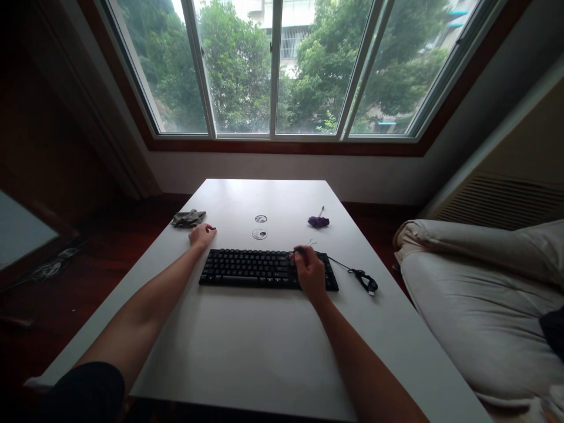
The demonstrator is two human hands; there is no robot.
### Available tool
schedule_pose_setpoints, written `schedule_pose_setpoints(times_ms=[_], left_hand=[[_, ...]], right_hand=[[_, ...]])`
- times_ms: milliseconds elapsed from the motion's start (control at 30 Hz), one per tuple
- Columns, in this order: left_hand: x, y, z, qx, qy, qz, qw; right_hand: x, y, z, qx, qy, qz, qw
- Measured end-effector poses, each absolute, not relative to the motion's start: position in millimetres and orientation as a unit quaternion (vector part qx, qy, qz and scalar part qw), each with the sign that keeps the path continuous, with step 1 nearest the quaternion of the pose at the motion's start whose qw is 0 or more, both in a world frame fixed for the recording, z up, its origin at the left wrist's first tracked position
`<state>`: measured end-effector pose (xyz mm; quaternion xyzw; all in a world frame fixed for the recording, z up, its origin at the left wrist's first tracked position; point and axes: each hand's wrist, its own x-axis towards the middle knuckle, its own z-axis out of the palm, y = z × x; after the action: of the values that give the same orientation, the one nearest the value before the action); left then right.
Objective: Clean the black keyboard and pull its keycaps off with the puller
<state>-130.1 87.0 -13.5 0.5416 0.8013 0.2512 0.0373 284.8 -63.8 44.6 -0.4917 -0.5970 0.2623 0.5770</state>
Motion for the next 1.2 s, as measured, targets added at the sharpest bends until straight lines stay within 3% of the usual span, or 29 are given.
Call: schedule_pose_setpoints(times_ms=[267,833,1200], left_hand=[[-120.9,126.2,-10.3,0.523,0.808,0.264,0.060],[-119.8,134.4,-8.2,0.523,0.801,0.279,0.081],[-125.9,136.5,-17.5,0.575,0.760,0.303,0.024]], right_hand=[[275.4,-72.6,34.1,-0.462,-0.703,0.196,0.504],[270.6,-76.5,29.8,-0.424,-0.737,0.187,0.491],[269.6,-77.8,28.8,-0.427,-0.739,0.187,0.486]])
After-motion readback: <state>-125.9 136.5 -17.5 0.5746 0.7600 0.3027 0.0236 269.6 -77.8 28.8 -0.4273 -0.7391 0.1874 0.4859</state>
